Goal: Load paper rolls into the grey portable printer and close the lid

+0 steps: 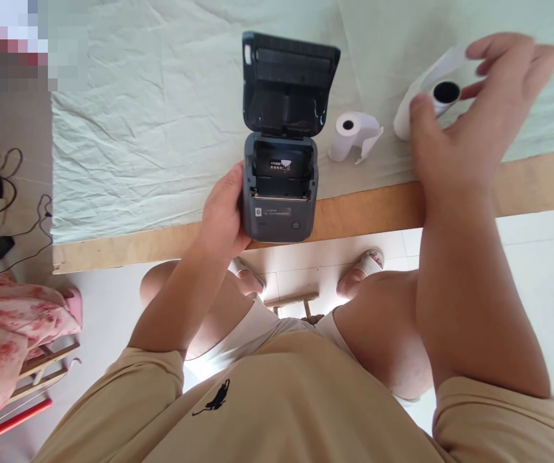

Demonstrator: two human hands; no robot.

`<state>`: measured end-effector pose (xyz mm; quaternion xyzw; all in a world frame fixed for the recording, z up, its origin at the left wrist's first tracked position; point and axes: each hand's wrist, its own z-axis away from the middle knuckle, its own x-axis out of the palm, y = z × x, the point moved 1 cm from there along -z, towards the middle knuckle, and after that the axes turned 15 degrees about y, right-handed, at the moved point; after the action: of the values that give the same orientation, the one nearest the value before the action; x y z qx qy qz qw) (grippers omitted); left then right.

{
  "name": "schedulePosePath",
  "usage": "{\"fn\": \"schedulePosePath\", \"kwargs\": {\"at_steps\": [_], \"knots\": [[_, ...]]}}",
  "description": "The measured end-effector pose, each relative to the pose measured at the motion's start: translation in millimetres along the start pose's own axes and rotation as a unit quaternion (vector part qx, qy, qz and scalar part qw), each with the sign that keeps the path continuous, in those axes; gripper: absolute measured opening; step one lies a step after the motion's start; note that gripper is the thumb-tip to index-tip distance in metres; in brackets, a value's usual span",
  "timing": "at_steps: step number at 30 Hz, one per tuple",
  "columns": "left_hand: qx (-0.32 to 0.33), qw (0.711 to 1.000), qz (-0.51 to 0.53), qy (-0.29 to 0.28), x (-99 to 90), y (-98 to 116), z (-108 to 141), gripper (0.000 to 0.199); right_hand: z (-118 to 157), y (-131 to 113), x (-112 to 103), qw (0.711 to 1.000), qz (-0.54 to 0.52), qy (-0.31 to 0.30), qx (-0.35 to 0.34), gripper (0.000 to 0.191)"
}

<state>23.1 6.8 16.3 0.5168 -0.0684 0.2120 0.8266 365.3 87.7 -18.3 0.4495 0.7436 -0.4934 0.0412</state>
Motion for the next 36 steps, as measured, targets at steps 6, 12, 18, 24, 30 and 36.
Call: {"fn": "schedulePosePath", "kwargs": {"at_steps": [6,12,18,24,30,36], "knots": [[-0.004,1.0,0.009,0.013,2.6,4.3,4.9,0.033,12.3,-22.7,9.0,0.993,0.108,-0.008,0.045,0.075],[0.002,1.0,0.015,0.003,0.8,2.6,3.1,0.034,23.8,-43.2,7.0,0.994,0.1,-0.037,-0.004,0.06],[0.012,1.0,0.022,-0.005,-1.8,-0.8,-0.2,0.035,20.6,-35.5,8.8,0.996,0.08,-0.018,0.02,0.071],[0.006,0.999,0.034,-0.005,0.7,1.4,0.4,0.031,20.6,-35.3,8.6,0.995,0.09,-0.019,0.034,0.07],[0.012,1.0,0.02,-0.008,0.2,1.6,0.6,0.033,22.8,-39.9,6.5,0.992,0.114,-0.038,0.031,0.072],[0.011,1.0,0.012,-0.005,-1.4,1.0,1.6,0.034,23.2,-31.0,6.8,0.997,0.071,-0.022,0.011,0.076]]}}
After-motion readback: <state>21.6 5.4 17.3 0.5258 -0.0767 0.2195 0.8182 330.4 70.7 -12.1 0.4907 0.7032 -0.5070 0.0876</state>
